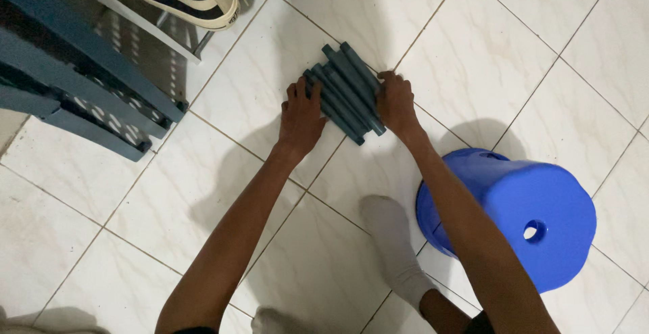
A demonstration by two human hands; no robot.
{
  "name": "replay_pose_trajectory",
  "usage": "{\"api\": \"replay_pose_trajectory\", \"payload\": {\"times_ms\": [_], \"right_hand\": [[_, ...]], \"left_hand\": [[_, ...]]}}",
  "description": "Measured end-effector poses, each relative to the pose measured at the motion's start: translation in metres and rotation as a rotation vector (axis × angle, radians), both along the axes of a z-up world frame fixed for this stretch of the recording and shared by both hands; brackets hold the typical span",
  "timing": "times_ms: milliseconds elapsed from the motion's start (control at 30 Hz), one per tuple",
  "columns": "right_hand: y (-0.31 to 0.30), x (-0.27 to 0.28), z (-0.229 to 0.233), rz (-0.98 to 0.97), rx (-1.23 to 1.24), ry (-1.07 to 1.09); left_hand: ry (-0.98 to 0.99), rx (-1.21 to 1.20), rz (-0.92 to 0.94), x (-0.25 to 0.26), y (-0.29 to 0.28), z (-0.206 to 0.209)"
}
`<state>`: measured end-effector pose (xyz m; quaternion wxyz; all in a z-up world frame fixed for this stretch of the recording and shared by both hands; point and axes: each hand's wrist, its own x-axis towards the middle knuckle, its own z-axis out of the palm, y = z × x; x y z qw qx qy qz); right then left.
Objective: The person assembles a blue plastic shoe rack by inserting cylindrical connectors into the frame and attaching perforated panels. The person works on a tiled floor next to a pile of shoes and a blue stool.
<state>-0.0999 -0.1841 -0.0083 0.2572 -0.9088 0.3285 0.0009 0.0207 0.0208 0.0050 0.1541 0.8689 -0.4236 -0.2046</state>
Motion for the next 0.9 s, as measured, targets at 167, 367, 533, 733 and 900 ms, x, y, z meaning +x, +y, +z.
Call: {"api": "replay_pose_trajectory", "payload": {"times_ms": [167,367,533,733,900], "right_hand": [[0.019,-0.006,0.019,0.017,-0.056,-0.226],[0.051,0.001,0.041,0.223,-0.137,-0.331],[0.08,-0.001,0.038,0.273,-0.177,-0.27],[0.089,0.001,0.044,0.265,-0.182,-0.212],[0.077,0.005,0.048,0.191,-0.122,-0.276]], "left_hand": [[0.029,-0.051,0.002,-0.001,0.004,0.002],[0.058,-0.001,0.002,0.0,0.006,0.012],[0.104,0.043,0.013,0.002,0.014,0.022],[0.087,0.111,-0.002,0.005,0.027,0.019],[0.035,0.119,-0.014,0.004,0.033,0.019]]}}
